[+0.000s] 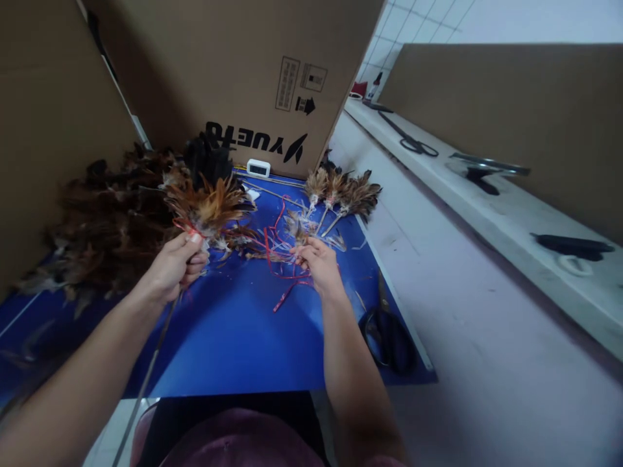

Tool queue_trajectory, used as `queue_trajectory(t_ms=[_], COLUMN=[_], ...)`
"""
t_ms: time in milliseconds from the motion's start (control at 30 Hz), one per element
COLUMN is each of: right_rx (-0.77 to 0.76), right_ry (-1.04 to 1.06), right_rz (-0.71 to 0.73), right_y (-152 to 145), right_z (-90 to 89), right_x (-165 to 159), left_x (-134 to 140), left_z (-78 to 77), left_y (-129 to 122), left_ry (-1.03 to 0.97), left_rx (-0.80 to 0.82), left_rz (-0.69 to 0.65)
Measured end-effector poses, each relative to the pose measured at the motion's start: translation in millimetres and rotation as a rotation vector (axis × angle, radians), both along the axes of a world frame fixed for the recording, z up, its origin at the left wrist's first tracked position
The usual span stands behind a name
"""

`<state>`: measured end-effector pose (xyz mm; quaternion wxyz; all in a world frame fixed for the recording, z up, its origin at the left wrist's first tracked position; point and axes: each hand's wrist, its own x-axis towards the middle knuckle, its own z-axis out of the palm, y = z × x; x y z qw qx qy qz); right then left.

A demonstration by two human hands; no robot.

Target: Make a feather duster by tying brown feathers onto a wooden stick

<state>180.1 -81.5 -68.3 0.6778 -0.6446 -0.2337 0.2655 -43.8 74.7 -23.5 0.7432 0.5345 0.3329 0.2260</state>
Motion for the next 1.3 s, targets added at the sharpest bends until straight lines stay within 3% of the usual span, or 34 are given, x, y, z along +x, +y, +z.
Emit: queue_trajectory(t_ms=[167,333,400,567,700,800,933,1167,1300], right_rx=[-0.081,-0.197,-0.227,-0.34,-0.522,-0.654,-0.643,-0.441,-0.144], right_ry=[-0.154,-0.409,-0.571,-1.013,-1.213,-1.181,-1.077,-0.814,-0.327], right_rz=[0.079,0.429,0.495,0.29,0.332,0.367,0.394,0.352,0.342], right_y=[2,12,22,69,117,141,152,137,123], right_z=[-2.6,-6.6,-3.8,13.3,15.6,9.1,2.6,3.2,5.5], right_x=[-9,-37,-44,-40,-34,-33,-27,-14,-21], left_x=[6,-7,-13,-21,-20,-19,-17,-18,-16], left_z=[-14.4,-15.9,-12.7,-8.6,-12.1,-15.0,-17.0,-16.7,-18.0], left_y=[4,14,18,23,24,25,27,28,27], left_ry=[0.01,-0.001,-0.002,-0.024,-0.04,-0.04,-0.04,-0.033,-0.018], left_rx=[0.001,0.009,0.029,0.045,0.033,0.012,0.004,-0.001,0.009], left_rz=[0.005,0.036,0.065,0.105,0.104,0.112,0.122,0.146,0.135])
